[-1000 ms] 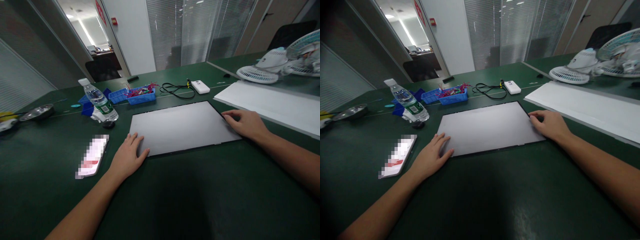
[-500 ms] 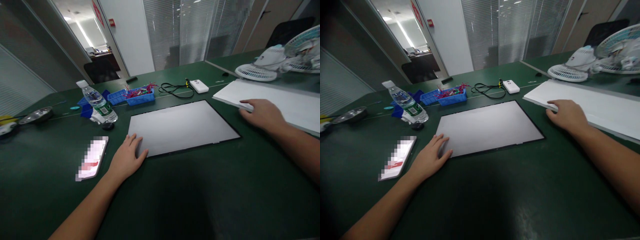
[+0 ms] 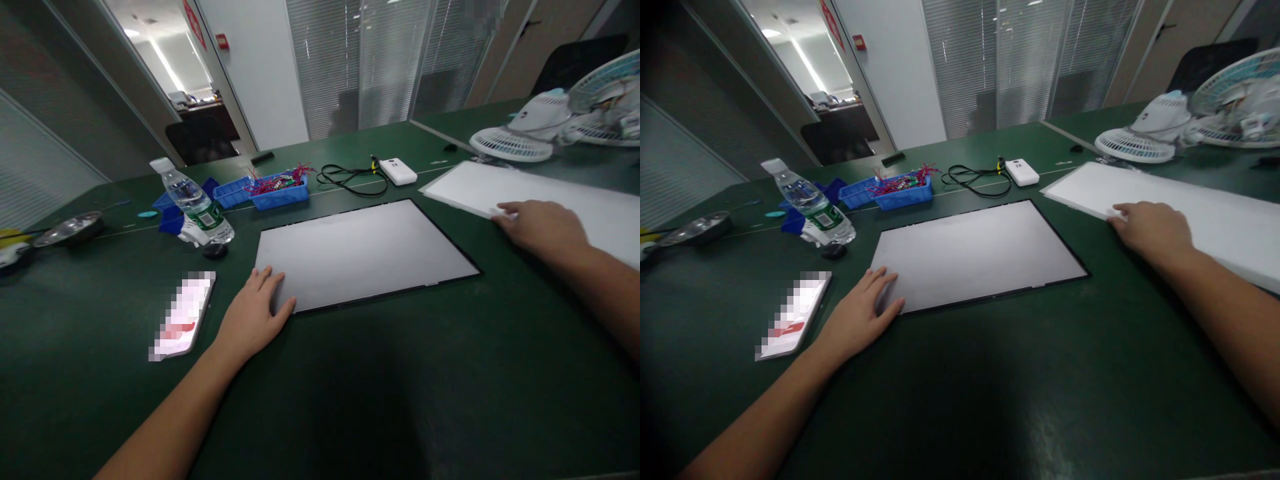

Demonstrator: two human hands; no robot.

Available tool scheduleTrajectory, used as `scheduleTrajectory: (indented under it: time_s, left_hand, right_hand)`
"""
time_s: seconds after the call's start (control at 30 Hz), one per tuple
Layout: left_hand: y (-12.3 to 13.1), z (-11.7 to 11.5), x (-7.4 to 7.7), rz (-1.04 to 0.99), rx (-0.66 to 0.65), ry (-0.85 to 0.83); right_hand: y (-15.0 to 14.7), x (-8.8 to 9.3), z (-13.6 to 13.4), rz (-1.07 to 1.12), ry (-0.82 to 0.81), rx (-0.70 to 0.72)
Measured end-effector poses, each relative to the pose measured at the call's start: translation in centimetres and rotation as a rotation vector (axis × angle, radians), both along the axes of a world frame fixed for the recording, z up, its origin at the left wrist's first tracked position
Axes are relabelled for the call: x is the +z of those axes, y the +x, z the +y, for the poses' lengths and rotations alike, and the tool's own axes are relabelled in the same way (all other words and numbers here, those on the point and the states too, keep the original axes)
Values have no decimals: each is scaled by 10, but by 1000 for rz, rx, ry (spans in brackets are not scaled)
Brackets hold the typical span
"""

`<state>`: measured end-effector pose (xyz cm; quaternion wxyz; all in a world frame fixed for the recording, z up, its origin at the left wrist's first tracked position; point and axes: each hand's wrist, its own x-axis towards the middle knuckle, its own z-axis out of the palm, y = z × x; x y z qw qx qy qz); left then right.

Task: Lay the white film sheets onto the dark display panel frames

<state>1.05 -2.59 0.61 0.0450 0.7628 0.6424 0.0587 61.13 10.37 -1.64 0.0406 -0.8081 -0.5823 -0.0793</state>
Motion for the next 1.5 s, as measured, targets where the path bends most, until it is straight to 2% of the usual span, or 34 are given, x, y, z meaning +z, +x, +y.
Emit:
scheduleTrajectory:
  time_s: [0.23, 0.43, 0.63, 0.7, 0.8, 0.9, 1.03, 1.17, 1.23, 1.37, 1.5]
  left_hand:
    - [1, 0, 1, 17, 9, -22]
    - [1, 0, 2, 21, -1, -21]
    - [0, 0, 1, 19, 4, -10]
    - [0, 0, 0, 15, -2, -6]
    - [-1, 0, 0, 17, -6, -6]
    - [-1, 0, 0, 20, -6, -11]
    - [-1, 0, 0, 14, -8, 3]
    - [-1, 0, -1, 10, -9, 11]
    - [-1, 0, 0, 8, -7, 13]
    - [0, 0, 0, 8, -6, 9]
    - [0, 0, 0, 21, -2, 3]
  right_hand:
    - [3, -8, 3, -30, 124, 75]
    - [4, -8, 9, 99, -41, -64]
    - [-4, -5, 1, 5, 42, 24]
    - [-8, -2, -3, -7, 71, 27]
    - [-20, 7, -10, -5, 82, -60]
    - [-37, 18, -20, -19, 209, -77]
    - [-59, 26, -35, -39, 460, 77]
    - [-73, 26, -44, 14, 532, 339]
    - [-78, 26, -45, 67, 484, 553]
    - [-89, 20, -42, 161, 248, 994]
    - [-100, 12, -40, 228, 77, 1191]
